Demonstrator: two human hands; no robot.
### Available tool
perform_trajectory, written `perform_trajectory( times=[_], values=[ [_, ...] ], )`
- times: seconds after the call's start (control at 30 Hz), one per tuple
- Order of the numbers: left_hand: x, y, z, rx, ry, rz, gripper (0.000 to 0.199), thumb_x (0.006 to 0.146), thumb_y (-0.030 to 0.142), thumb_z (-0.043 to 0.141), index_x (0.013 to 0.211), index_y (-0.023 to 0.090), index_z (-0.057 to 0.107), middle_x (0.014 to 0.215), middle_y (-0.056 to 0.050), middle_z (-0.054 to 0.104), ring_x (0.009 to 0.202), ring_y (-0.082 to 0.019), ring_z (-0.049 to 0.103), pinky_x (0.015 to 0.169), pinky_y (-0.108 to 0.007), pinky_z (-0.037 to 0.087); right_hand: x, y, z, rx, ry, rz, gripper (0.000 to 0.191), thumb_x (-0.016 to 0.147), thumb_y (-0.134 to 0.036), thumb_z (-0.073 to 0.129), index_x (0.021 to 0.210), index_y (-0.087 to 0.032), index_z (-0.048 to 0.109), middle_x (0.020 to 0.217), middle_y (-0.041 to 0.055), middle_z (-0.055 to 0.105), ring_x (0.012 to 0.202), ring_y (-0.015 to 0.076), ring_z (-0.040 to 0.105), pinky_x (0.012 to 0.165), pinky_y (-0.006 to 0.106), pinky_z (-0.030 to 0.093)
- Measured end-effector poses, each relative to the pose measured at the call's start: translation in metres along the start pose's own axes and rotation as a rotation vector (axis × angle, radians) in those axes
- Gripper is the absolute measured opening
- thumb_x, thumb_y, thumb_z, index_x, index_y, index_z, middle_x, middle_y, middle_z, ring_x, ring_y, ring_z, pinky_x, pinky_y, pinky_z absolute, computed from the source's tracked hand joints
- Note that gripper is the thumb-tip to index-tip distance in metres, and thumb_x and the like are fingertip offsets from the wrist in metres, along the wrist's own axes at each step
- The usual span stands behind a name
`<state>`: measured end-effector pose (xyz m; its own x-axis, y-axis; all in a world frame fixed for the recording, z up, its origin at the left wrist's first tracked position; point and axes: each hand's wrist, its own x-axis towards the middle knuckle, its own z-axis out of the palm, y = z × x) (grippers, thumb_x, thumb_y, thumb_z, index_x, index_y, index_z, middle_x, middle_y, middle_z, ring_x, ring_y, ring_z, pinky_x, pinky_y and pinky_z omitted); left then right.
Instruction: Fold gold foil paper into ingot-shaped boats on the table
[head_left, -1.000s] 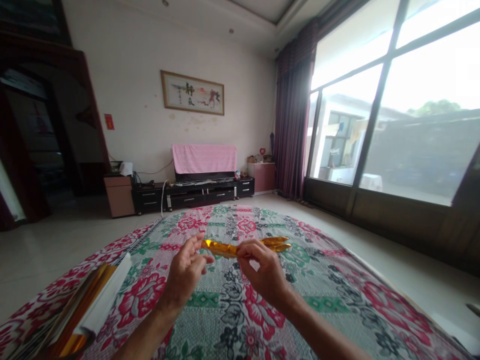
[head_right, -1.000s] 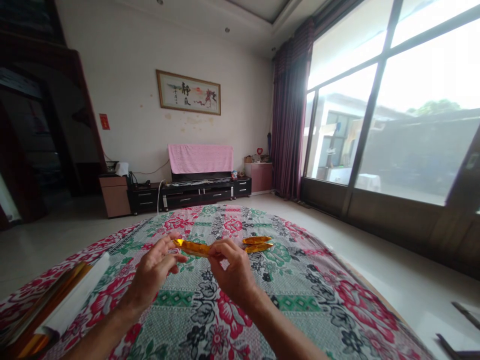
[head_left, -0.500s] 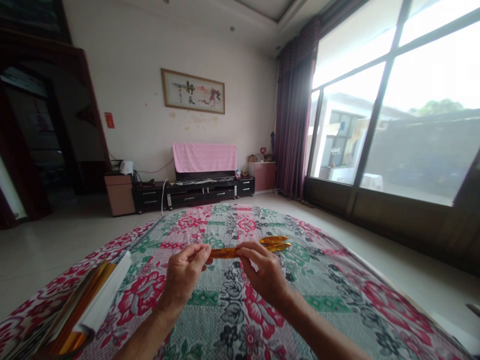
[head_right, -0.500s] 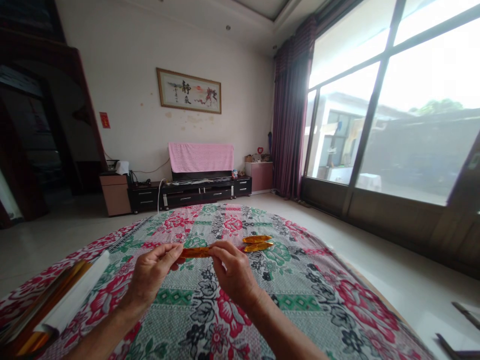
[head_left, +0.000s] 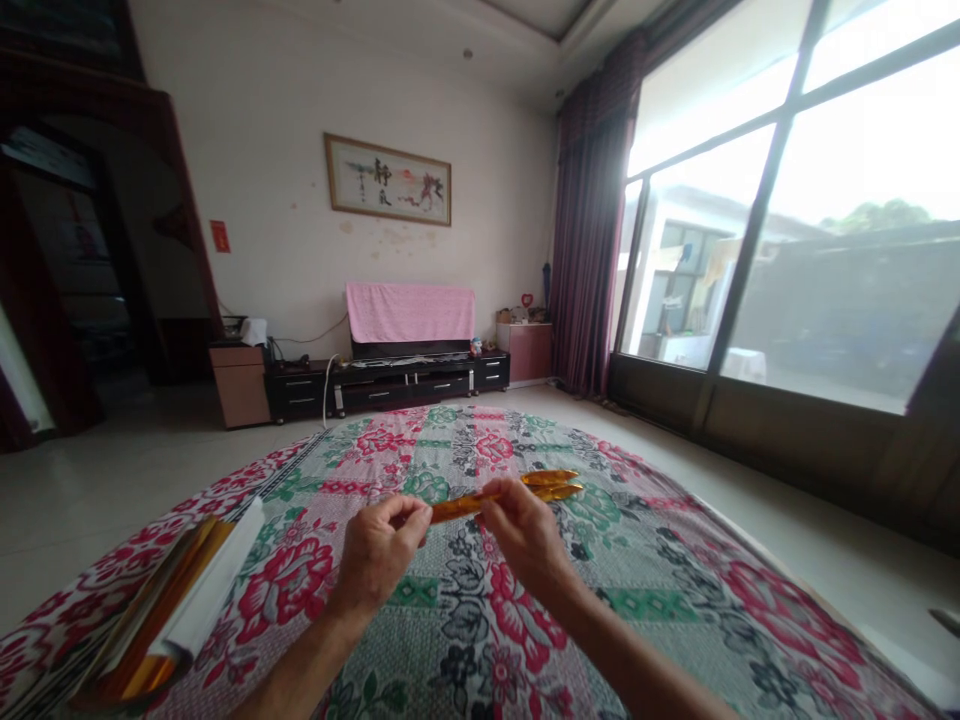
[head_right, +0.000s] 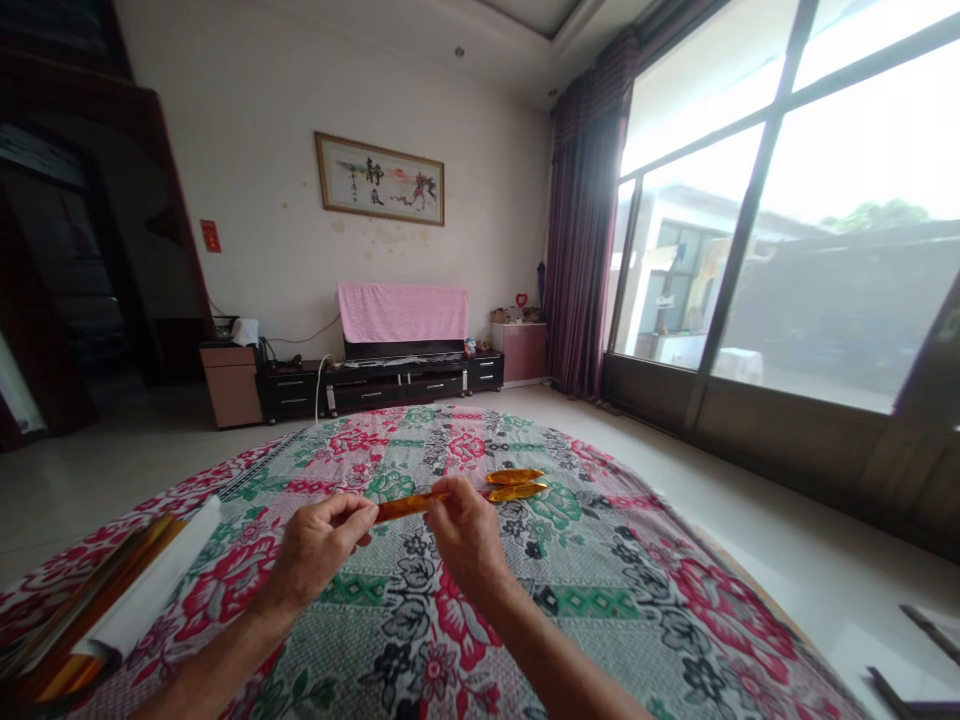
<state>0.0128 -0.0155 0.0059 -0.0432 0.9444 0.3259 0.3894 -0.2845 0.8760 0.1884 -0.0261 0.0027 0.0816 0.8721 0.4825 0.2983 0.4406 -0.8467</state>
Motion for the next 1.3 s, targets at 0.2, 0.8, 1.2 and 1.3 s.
perform_trajectory(
  times=[0.2,0.8,1.2,1.3],
  values=[
    [0.0,-0.011,0.005,0.045,-0.038,-0.086,0.024,0.068,0.04,0.056,0.065,0.018,0.064,0.051,0.0,0.061,0.051,-0.018,0.061,0.046,-0.021,0.041,0.001,0.017,0.003,0.024,-0.046,0.118,0.018,0.075,-0.027,0.049,0.088,-0.016,0.056,0.06,-0.0015,0.058,0.049,0.0094,0.048,0.045,0.019,0.034],
    [0.028,0.005,0.109,-0.041,-0.157,-0.277,0.015,0.061,0.027,0.053,0.062,0.016,0.063,0.045,-0.002,0.061,0.041,-0.014,0.055,0.039,-0.02,0.039,0.034,0.106,-0.122,-0.777,0.318,0.135,0.025,0.07,-0.014,0.048,0.088,-0.016,0.065,0.096,0.009,0.062,0.089,0.0202,0.058,0.082,0.029,0.041],
    [0.024,-0.009,0.128,-0.198,-0.064,-0.303,0.02,0.062,0.032,0.056,0.065,0.014,0.063,0.045,0.0,0.058,0.042,-0.011,0.053,0.039,-0.018,0.038,0.052,0.124,-0.109,-0.783,0.076,0.117,0.041,0.07,-0.007,0.045,0.103,-0.023,0.064,0.128,0.0058,0.047,0.121,0.0225,0.04,0.101,0.033,0.03],
    [0.025,-0.01,0.121,-0.256,-0.042,-0.328,0.02,0.062,0.032,0.057,0.064,0.013,0.063,0.047,0.0,0.059,0.041,-0.01,0.052,0.039,-0.018,0.038,0.057,0.126,-0.106,-0.811,0.037,0.115,0.043,0.07,-0.007,0.046,0.105,-0.023,0.064,0.13,0.0059,0.045,0.122,0.023,0.038,0.1,0.033,0.029]
  ],
)
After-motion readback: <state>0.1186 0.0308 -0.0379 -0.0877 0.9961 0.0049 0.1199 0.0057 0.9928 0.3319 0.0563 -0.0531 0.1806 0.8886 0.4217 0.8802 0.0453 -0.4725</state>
